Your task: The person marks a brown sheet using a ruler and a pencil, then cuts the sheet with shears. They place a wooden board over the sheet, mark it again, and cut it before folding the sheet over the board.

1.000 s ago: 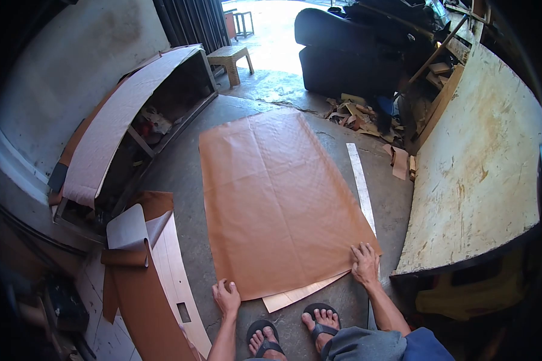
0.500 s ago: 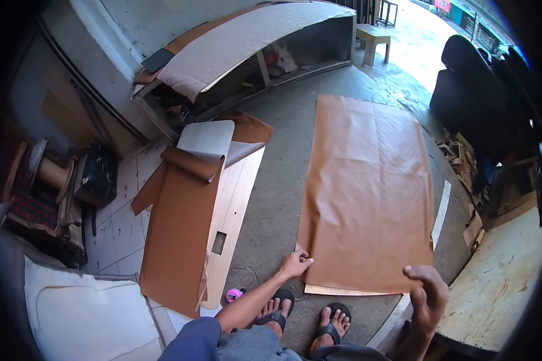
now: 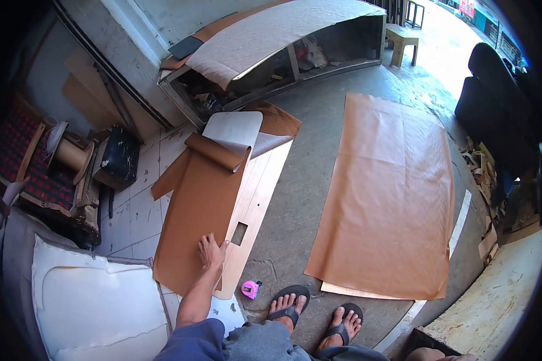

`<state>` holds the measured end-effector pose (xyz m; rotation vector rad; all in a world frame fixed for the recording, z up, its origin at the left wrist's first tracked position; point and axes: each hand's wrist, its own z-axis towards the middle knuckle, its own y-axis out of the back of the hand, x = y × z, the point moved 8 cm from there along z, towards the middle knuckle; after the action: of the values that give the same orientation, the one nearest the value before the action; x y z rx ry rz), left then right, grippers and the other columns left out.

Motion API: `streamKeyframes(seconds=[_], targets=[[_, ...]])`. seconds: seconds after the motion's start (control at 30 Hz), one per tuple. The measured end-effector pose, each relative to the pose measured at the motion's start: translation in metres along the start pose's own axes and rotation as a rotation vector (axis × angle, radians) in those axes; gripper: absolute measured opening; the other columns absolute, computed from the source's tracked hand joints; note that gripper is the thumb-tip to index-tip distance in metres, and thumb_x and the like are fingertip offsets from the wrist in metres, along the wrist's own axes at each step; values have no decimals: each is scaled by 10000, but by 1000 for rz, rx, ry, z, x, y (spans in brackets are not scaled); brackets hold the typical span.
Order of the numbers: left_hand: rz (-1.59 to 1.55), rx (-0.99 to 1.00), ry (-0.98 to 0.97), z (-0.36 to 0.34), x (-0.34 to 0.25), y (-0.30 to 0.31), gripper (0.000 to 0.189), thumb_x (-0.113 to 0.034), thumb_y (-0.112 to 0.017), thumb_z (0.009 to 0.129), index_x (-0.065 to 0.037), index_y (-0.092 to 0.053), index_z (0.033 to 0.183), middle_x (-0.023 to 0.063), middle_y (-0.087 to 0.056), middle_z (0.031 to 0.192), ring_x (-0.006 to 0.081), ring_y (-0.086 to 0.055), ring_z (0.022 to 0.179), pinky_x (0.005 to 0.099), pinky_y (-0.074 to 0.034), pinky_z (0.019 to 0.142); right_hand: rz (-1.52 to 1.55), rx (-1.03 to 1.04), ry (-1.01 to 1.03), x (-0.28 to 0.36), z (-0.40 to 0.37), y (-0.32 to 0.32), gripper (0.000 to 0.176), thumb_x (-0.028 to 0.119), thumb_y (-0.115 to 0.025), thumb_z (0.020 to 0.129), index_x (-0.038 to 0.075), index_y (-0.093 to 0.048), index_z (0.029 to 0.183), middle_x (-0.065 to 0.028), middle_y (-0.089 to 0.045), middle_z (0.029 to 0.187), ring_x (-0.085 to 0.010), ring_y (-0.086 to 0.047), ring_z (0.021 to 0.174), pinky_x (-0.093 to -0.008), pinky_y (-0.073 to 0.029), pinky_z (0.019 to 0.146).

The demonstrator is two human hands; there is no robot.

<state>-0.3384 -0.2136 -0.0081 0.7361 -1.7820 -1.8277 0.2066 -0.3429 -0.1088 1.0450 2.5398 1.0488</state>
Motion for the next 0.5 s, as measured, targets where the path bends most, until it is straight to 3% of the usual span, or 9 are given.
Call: streamKeyframes(seconds=[0.07,0.17,0.3,0.37,0.5], targets=[[4,157,-115,8,-7,-8,485,-294,-667,884,-55,-493,1269,186,-509,1264,421,-554,1157,580,-476,943,-5,-9,4,0,3,-5,858,712,-180,952,95,-368,1518,-161,-312,1582,-311,-215,1495,-422,-47,1221],[232,121,-223,20,-19,-7,425,-215,-627,886,-54,-494,1255,183,-506,1271,415,-576,1136,557,-497,917,-35,-69,77,-14,20,-24,858,712,-184,950,96,-369,1518,-159,-312,1583,-308,-215,1496,-422,-49,1221],[144,119,-263,19,-37,16,402,-130,-578,886,-64,-505,1276,171,-502,1289,394,-590,1128,525,-522,890,-17,-61,-5,-15,12,-15,866,718,-178,948,93,-373,1515,-175,-308,1580,-318,-218,1494,-424,-46,1221],[228,-154,-289,20,-29,44,400,-87,-547,904,-80,-514,1303,159,-499,1302,370,-600,1113,489,-539,861,8,-57,7,-5,3,-6,865,714,-175,952,89,-375,1514,-176,-313,1577,-327,-225,1490,-430,-47,1220],[284,-507,-384,37,-6,113,379,-44,-507,923,-99,-531,1297,159,-503,1285,346,-571,1150,457,-523,877,25,-27,24,7,-11,10,881,717,-162,951,69,-392,1501,-185,-335,1565,-341,-229,1485,-442,-51,1217]])
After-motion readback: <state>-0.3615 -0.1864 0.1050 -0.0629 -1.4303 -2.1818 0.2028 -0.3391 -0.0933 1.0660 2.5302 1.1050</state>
